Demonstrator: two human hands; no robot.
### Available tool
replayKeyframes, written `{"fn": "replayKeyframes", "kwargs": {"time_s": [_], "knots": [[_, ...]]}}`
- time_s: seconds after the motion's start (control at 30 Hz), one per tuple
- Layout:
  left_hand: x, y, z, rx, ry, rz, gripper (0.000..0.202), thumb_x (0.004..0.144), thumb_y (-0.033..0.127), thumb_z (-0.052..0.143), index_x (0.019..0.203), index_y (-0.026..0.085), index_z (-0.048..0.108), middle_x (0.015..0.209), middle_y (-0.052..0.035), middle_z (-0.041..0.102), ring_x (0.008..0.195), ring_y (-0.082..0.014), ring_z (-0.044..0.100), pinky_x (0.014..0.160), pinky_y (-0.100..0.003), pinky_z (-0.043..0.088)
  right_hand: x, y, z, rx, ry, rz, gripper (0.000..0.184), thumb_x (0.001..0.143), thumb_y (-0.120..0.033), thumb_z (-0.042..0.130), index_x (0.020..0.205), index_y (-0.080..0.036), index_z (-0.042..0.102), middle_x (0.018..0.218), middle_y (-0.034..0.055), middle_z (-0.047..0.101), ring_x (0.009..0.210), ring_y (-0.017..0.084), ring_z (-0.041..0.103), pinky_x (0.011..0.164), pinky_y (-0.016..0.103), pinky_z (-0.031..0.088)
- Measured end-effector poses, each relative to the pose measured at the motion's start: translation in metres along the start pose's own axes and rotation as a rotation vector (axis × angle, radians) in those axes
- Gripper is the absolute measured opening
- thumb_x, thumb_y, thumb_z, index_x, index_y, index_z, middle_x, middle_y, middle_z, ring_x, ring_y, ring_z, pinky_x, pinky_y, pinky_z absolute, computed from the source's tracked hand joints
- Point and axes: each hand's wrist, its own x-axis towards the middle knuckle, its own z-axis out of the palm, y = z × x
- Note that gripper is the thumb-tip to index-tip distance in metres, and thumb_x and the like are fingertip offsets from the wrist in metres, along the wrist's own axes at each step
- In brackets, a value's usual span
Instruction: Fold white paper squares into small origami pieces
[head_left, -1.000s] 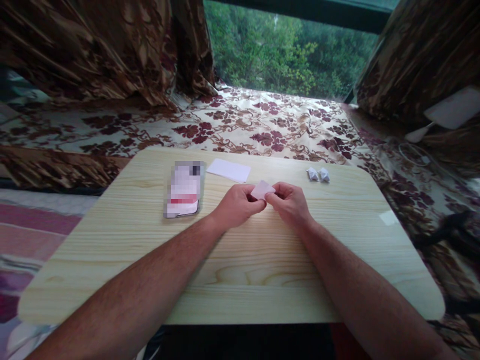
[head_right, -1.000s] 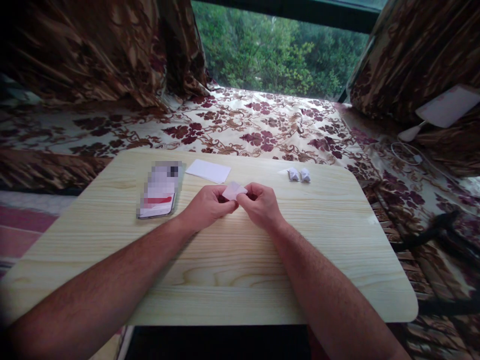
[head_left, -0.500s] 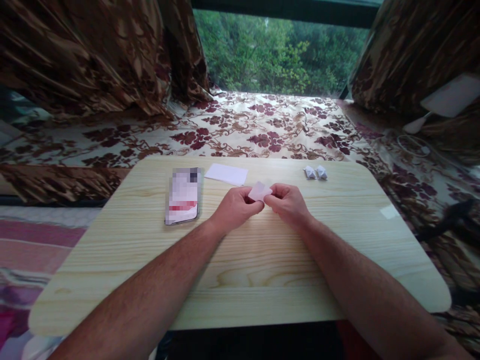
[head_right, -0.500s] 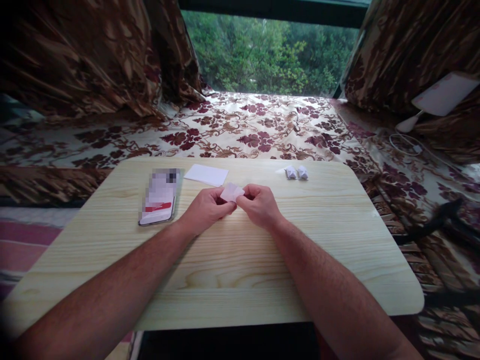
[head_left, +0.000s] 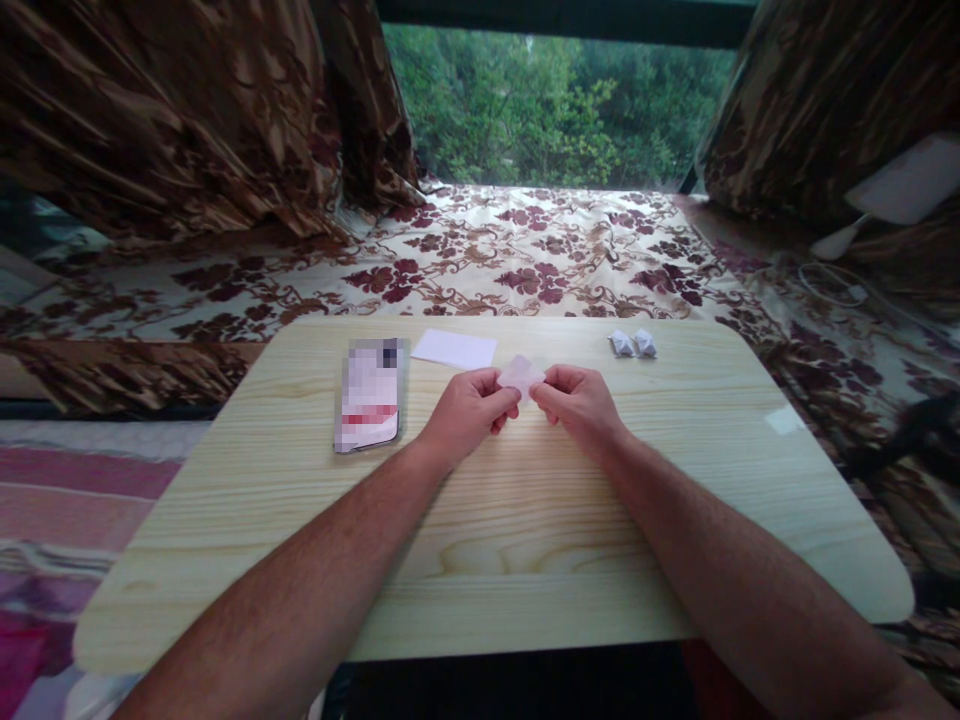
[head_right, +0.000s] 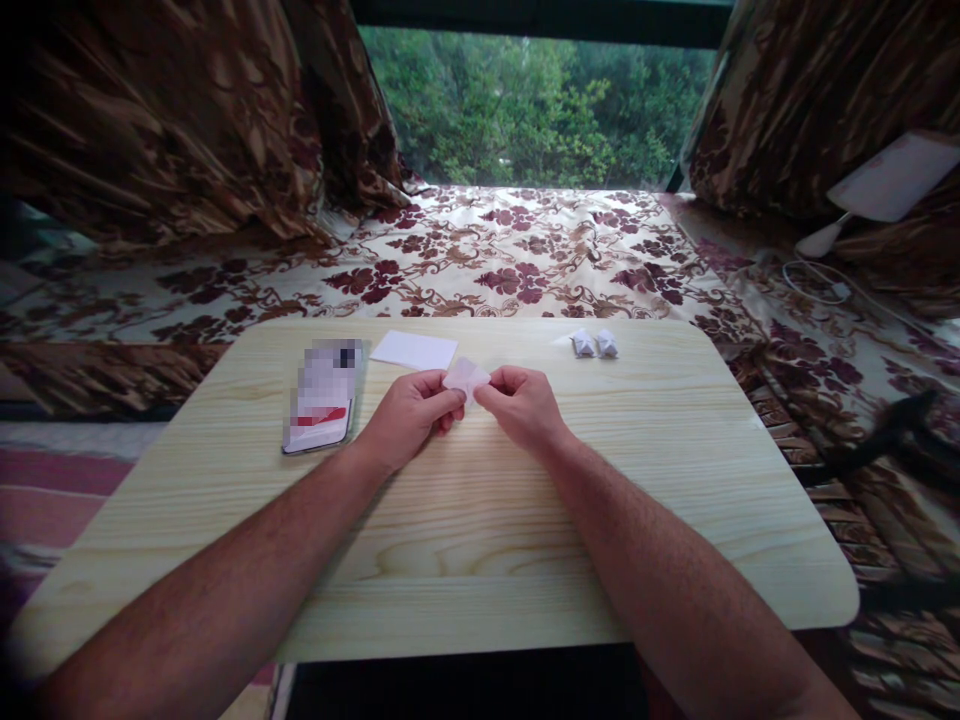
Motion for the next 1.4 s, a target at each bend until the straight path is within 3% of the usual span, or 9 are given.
{"fn": "replayKeyframes", "kwargs": {"time_s": [0.47, 0.73, 1.07, 1.4], "knots": [[0.0011, -0.0022, -0.0014, -0.049, -0.011, -0.003, 0.019, 0.076, 0.031, 0.064, 0.067, 0.015, 0.058, 0.057, 0.0014, 0.058, 0.046, -0.0072, 0.047, 0.044, -0.021, 0.034, -0.0003, -0.0006, -0.0011, -0.087, -0.032, -0.025, 0.017, 0.074, -0.027, 0.061, 0.061, -0.018, 0.056, 0.048, -0.0058, 0.05, 0.044, 0.007, 0.039, 0.043, 0.023, 0.026], [0.0004, -0.0007, -0.0008, -0.027, -0.009, -0.006, 0.023, 0.076, 0.036, 0.068, 0.076, 0.014, 0.062, 0.059, 0.0019, 0.058, 0.046, -0.0071, 0.048, 0.043, -0.02, 0.034, -0.0007, -0.0009, -0.0007, -0.099, -0.074, -0.013, 0.019, 0.074, -0.029, 0.062, 0.061, -0.017, 0.056, 0.049, -0.0056, 0.05, 0.044, 0.007, 0.04, 0.043, 0.022, 0.026], [0.0039, -0.0071, -0.0014, -0.102, 0.039, 0.035, 0.025, 0.079, 0.037, 0.066, 0.07, 0.015, 0.059, 0.057, 0.0022, 0.056, 0.045, -0.0068, 0.046, 0.043, -0.021, 0.034, -0.0019, 0.0024, 0.0013, -0.068, -0.133, -0.041, 0.016, 0.072, -0.029, 0.068, 0.067, -0.016, 0.06, 0.053, -0.0053, 0.053, 0.047, 0.007, 0.042, 0.044, 0.02, 0.029], [0.0048, -0.0095, 0.0015, -0.183, 0.103, 0.036, 0.028, 0.076, 0.039, 0.07, 0.068, 0.015, 0.058, 0.058, 0.0025, 0.057, 0.047, -0.0071, 0.047, 0.046, -0.022, 0.034, -0.0059, 0.0028, 0.0078, -0.177, -0.026, -0.122, 0.018, 0.075, -0.031, 0.066, 0.067, -0.016, 0.061, 0.055, -0.0037, 0.055, 0.048, 0.007, 0.041, 0.045, 0.021, 0.029]]}}
